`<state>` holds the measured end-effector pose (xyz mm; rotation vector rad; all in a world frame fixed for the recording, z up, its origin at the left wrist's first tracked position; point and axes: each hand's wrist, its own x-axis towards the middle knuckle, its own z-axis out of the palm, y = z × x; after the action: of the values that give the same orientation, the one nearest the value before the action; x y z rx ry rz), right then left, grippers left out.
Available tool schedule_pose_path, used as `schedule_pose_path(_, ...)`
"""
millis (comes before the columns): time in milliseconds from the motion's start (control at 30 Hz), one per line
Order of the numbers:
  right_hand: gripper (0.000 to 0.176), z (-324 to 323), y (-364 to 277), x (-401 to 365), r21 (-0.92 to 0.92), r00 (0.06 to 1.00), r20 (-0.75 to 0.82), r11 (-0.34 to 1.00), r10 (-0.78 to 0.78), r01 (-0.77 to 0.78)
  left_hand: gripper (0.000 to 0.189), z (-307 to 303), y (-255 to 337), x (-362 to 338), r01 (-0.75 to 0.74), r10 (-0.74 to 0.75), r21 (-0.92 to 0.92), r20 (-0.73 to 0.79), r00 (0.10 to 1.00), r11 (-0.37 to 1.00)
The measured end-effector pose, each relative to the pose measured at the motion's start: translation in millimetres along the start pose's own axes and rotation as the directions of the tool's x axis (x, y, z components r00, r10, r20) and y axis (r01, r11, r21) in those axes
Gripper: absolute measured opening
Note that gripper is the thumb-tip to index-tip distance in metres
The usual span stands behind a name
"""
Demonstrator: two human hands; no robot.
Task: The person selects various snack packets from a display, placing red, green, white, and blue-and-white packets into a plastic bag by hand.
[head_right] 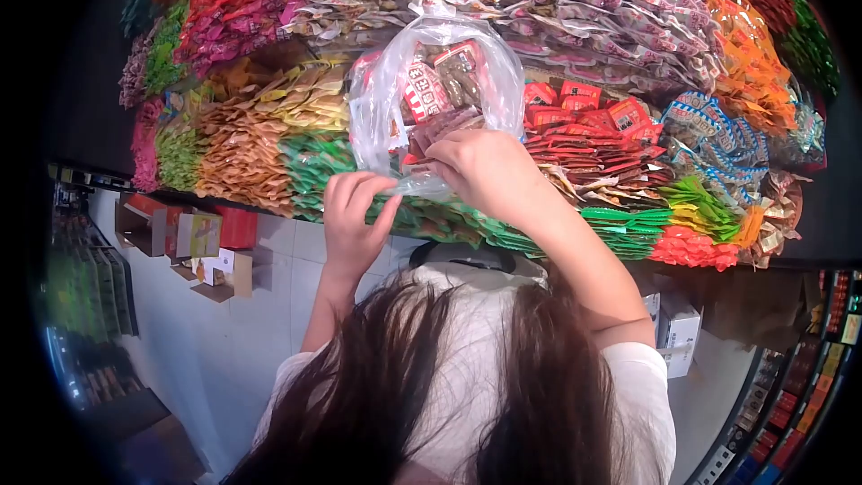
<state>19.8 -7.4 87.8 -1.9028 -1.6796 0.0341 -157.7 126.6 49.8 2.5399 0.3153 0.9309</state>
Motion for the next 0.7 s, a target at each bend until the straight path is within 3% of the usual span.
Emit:
schedule_pose_path(200,0.012,0.1,-4.6,1.0,-0.011,1.000,0.020,1.000,0.000,0.000,0.020,4.0,-3.3,-1.6,-0.029,0.029,-0.017,0.012,0.999,0.999)
schedule_pose_path(267,0.019,-1.7,-7.8,1.8,-0.075,0.992,0.124,0.997,-0.002,0.012,0.018,5.0,-2.8,0.0,-0.036,0.036,-0.023,0.008,0.999,0.999)
schedule_pose_path(433,0.024,5.7,-6.8,1.2,-0.140,0.988,0.152,0.989,-0.018,0.039,0.020,6.4,2.3,6.2,-0.062,0.062,-0.035,0.003,0.998,0.997)
schedule_pose_path(500,0.015,10.8,-3.4,0.7,-0.141,0.994,0.092,0.988,-0.052,0.065,0.020,8.3,3.8,7.9,-0.077,0.077,-0.032,0.002,0.997,0.996)
schedule_pose_path(567,0.017,6.1,1.5,0.5,-0.037,0.997,0.065,0.998,-0.046,0.049,0.019,9.9,4.4,10.0,-0.087,0.087,-0.025,0.004,0.996,0.996)
schedule_pose_path(633,0.020,6.2,10.4,-0.8,0.076,0.994,-0.075,0.994,-0.075,0.080,0.019,9.8,4.2,12.5,-0.096,0.096,0.003,0.027,0.995,0.995)
schedule_pose_path(667,0.020,0.6,10.2,-1.2,0.065,0.995,-0.080,0.995,-0.065,0.070,0.019,9.9,3.5,13.3,-0.108,0.108,-0.009,0.028,0.994,0.994)
schedule_pose_path(700,0.021,-6.6,6.9,-1.7,0.228,0.982,-0.185,0.974,0.040,0.003,0.019,9.8,3.0,13.2,-0.101,0.100,0.003,0.034,0.994,0.995)
